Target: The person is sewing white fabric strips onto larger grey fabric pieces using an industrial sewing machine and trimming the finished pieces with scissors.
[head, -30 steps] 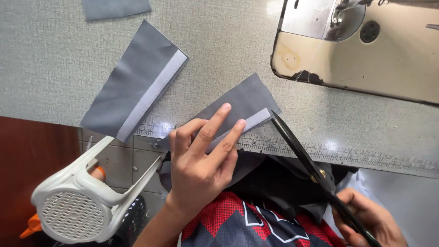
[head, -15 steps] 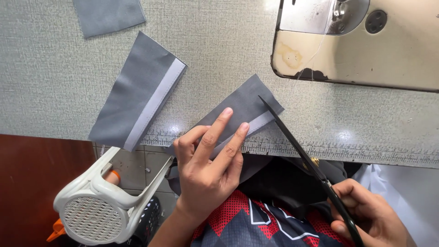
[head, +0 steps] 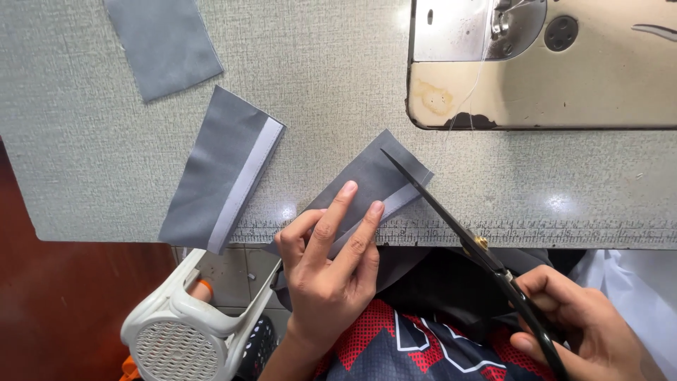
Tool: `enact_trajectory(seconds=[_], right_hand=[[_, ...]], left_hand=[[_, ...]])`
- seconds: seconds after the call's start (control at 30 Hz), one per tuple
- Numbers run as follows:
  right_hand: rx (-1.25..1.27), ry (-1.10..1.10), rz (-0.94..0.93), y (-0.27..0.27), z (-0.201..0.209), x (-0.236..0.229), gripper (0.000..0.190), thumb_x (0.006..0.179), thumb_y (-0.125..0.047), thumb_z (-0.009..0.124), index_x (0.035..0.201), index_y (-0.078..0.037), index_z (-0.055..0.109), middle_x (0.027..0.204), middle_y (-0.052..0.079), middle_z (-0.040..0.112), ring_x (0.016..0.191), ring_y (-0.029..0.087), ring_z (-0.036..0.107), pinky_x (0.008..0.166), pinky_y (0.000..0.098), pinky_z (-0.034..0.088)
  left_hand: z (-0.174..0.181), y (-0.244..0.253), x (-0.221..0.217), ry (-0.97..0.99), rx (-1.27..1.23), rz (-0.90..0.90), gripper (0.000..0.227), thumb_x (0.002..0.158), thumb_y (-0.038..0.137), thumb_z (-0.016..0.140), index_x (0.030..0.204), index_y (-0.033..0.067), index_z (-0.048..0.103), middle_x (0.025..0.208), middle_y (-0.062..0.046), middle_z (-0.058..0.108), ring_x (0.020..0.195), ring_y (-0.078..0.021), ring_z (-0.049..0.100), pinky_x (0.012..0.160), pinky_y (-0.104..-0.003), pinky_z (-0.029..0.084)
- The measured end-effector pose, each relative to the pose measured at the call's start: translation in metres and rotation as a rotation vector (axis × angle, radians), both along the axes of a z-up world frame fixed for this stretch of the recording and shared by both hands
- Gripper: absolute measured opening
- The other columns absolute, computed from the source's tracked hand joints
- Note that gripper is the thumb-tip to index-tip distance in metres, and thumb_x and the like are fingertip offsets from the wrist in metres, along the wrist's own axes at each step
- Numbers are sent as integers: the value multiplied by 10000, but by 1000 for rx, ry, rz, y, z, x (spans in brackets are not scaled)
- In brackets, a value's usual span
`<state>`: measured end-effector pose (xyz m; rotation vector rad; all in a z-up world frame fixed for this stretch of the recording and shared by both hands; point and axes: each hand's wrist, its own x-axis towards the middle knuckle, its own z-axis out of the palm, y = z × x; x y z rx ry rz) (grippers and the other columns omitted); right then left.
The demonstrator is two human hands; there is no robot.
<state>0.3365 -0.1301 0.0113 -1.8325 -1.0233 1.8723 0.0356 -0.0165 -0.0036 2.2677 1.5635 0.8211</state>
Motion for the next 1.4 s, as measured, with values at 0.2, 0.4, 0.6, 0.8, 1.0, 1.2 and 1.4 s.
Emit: enact_trajectory(seconds=[0.2, 0.4, 0.6, 0.8, 1.0, 1.2, 1.4], right_hand=[[-47, -8, 10, -4, -3, 4, 271, 733, -185, 912, 938, -52, 795, 563, 34, 803, 495, 129, 611, 447, 269, 442], [-48, 19, -26, 10, 0, -6, 301, 704, -204, 916, 911, -38, 774, 558, 62, 841, 486, 162, 653, 446, 303, 437], [18, -13, 41, 11, -6, -4, 235, 737, -205, 904, 912, -87, 802, 531, -1, 857, 481, 99, 673, 444, 260, 521], [8, 24, -17, 15, -5, -12, 255, 730, -225, 923, 859, -55, 783, 484, 26, 758, 442, 133, 573, 413, 295, 419], [-38, -2, 19, 15, -8, -6, 194, 763, -191, 916, 887, -70, 829, 535, 35, 833, 518, 140, 685, 511, 292, 535], [191, 51, -199, -38, -20, 36, 292, 747, -143, 850, 981, -2, 748, 573, 50, 738, 439, 112, 638, 416, 225, 450], [297, -299, -502, -30, -28, 69, 339, 884, -42, 687, 1188, 14, 549, 628, 166, 585, 378, 200, 504, 340, 267, 349]], left_hand=[[1, 0, 0, 1, -5, 1, 236, 980, 90, 695, 1181, 172, 788, 1352, -101, 660, 991, -244, 516, 963, -327, 421], [0, -1, 0, 5, -10, -6, 248, 979, 90, 690, 1195, 175, 780, 1368, -106, 650, 999, -254, 505, 968, -337, 426], [0, -2, 0, 15, -14, -3, 250, 975, 93, 695, 1191, 186, 779, 1370, -99, 650, 1011, -255, 499, 978, -330, 441], [0, -3, 0, 19, -7, -6, 248, 970, 93, 717, 1194, 183, 776, 1376, -97, 645, 1025, -252, 492, 983, -325, 447], [10, -1, -3, 21, -42, -33, 302, 956, 49, 682, 1222, 172, 757, 1396, -109, 635, 1003, -259, 507, 989, -347, 441], [33, 17, -17, 139, -88, -169, 265, 986, 94, 637, 1240, 72, 711, 1342, -147, 620, 1015, -311, 575, 931, -445, 481], [21, 35, 23, 112, 74, -409, 298, 1044, 300, 636, 874, 56, 614, 1363, -174, 630, 1198, -339, 600, 1006, -477, 441]])
